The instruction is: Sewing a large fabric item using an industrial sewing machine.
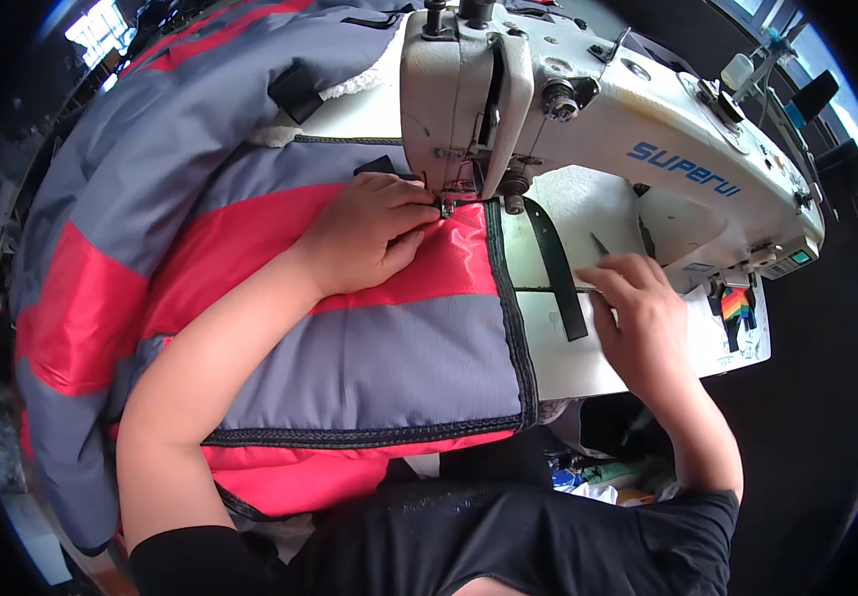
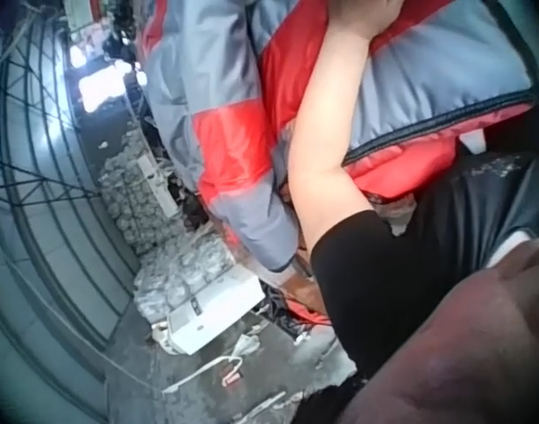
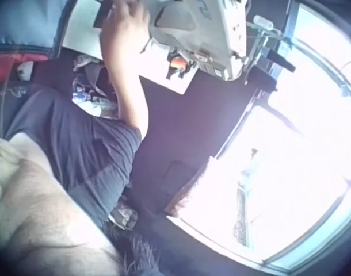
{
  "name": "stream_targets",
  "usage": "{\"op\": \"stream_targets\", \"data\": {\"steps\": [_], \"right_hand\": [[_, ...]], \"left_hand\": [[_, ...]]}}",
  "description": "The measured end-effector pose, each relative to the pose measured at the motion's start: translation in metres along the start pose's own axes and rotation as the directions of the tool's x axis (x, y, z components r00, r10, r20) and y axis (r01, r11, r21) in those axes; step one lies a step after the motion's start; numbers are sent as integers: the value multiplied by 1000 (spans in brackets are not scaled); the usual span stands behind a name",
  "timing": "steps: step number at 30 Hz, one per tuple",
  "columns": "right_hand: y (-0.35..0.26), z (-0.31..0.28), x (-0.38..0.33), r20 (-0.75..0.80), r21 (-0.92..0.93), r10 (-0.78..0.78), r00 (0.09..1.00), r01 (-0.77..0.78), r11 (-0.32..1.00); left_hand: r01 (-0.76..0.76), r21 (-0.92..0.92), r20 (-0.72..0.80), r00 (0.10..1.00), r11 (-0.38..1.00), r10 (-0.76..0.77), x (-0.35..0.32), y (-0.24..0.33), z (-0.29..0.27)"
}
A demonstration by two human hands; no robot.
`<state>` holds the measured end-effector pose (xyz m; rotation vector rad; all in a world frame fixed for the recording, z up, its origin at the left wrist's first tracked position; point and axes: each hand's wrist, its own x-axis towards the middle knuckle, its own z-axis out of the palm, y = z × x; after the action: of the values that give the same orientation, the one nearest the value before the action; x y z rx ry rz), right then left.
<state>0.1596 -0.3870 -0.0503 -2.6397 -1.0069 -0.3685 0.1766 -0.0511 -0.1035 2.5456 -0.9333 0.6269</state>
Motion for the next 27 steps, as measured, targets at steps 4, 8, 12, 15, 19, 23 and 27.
{"op": "stream_targets", "data": {"steps": [4,8,12,15,19,23,27], "right_hand": [[27,4,-41,-42,-82,238,970,-241,967],[53,9,-55,-132,-170,271,954,-291,942],[39,3,-49,-146,-212,267,953,-294,932],[-2,-1,-39,-168,-44,87,982,-95,994],[-87,13,-26,-15,289,-247,969,240,927],[-184,63,-7,-80,173,-532,843,537,826],[-243,111,13,-87,-132,-618,781,606,784]], "left_hand": [[-8,11,-13,1000,1000,8,0,-1,0],[-13,15,-18,1000,1000,13,1,-1,0],[38,2,10,999,999,-38,0,3,-2],[28,24,9,1000,999,-28,4,5,-6],[-147,101,152,980,984,131,19,-25,-25],[23,268,288,952,963,-103,14,-91,-68],[240,381,377,841,893,-387,-46,-139,-100]]}}
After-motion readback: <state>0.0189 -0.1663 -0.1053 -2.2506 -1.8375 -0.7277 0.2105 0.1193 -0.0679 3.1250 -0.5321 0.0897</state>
